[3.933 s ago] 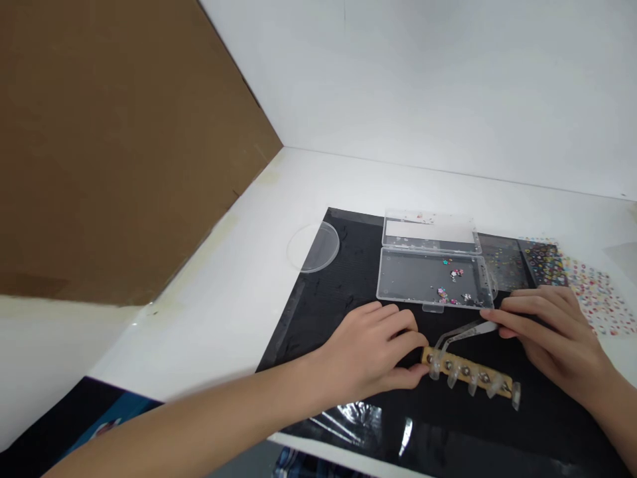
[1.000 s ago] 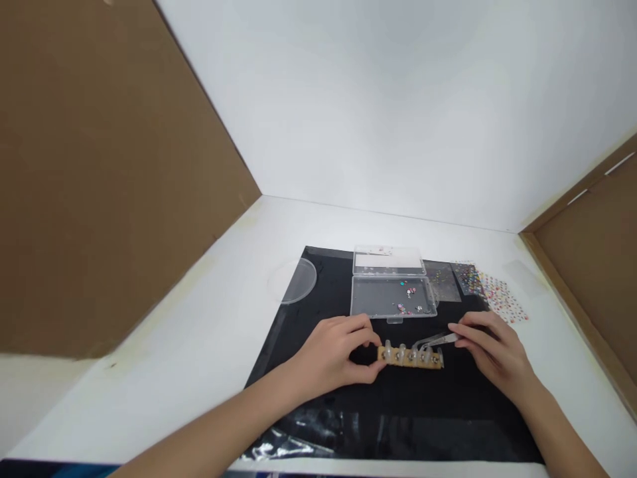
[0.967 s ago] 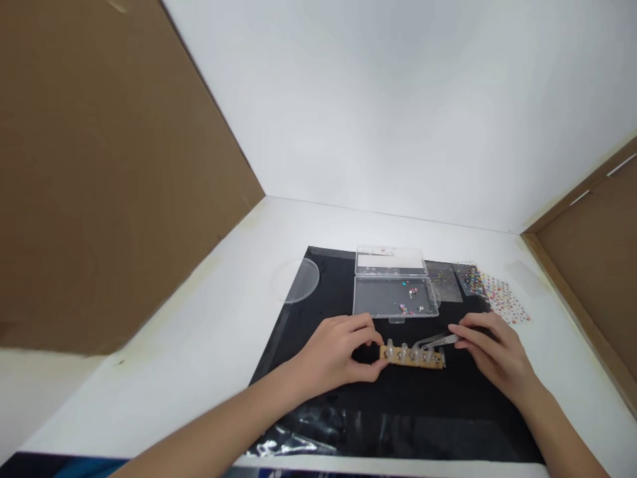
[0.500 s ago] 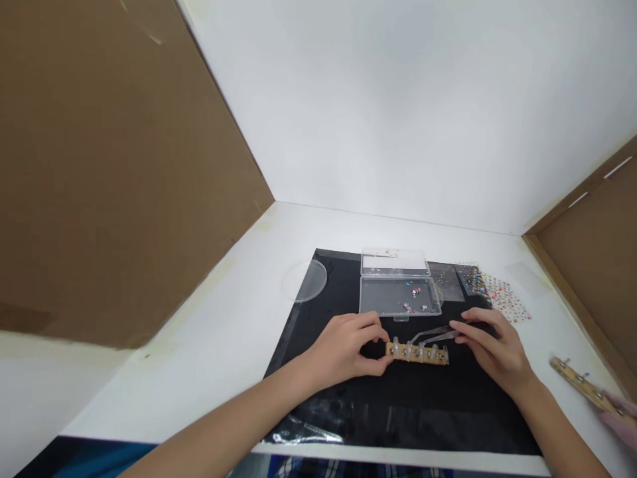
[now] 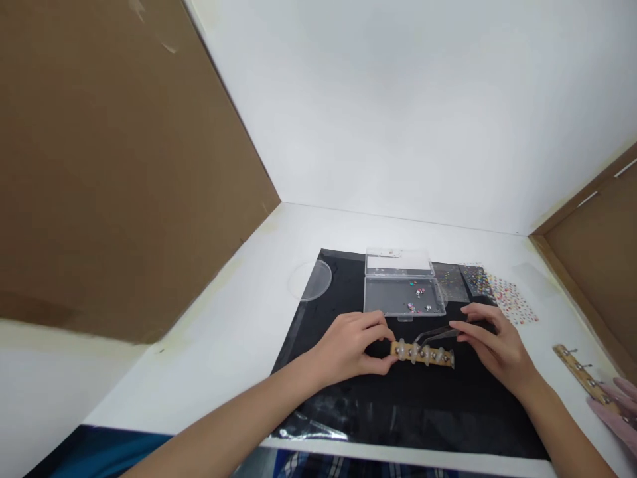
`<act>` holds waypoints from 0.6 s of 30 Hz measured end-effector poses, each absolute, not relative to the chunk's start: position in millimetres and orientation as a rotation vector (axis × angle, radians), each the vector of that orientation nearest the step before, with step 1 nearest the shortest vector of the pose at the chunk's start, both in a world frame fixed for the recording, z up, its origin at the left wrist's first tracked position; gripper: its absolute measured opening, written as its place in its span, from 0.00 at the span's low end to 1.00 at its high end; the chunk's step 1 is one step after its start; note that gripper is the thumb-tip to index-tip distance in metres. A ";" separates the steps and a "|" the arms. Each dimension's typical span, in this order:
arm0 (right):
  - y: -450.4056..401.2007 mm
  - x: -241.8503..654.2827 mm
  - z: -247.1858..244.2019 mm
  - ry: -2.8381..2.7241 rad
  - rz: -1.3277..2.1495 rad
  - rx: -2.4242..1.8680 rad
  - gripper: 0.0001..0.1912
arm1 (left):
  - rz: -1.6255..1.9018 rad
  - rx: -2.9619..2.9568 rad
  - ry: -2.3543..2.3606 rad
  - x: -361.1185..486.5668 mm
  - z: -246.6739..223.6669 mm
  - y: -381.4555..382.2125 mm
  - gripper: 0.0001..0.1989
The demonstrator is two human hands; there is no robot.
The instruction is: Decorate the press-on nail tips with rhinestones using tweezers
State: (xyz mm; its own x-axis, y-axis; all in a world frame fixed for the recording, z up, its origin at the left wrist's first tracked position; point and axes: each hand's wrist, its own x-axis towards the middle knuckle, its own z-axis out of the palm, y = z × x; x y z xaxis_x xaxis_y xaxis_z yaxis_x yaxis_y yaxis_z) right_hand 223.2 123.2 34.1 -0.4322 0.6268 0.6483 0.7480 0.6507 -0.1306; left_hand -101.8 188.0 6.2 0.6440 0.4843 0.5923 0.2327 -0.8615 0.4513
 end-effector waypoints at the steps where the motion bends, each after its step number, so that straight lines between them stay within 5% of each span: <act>1: 123.2 223.5 33.9 -2.192 -0.222 -1.059 0.22 | 1.064 2.533 0.572 -101.6 6.2 187.9 0.11; 18: 120.7 223.4 39.7 -2.241 -0.244 -1.045 0.20 | 1.056 2.519 0.581 -100.5 6.6 188.2 0.08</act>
State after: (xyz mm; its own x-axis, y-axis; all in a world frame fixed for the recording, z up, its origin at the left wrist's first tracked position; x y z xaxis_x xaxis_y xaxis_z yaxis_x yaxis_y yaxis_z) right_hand 223.4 120.7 39.7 -0.4751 0.6199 0.6245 0.7398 0.6657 -0.0978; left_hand -100.5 188.2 6.6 0.6385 0.4934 0.5906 0.2350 -0.8558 0.4609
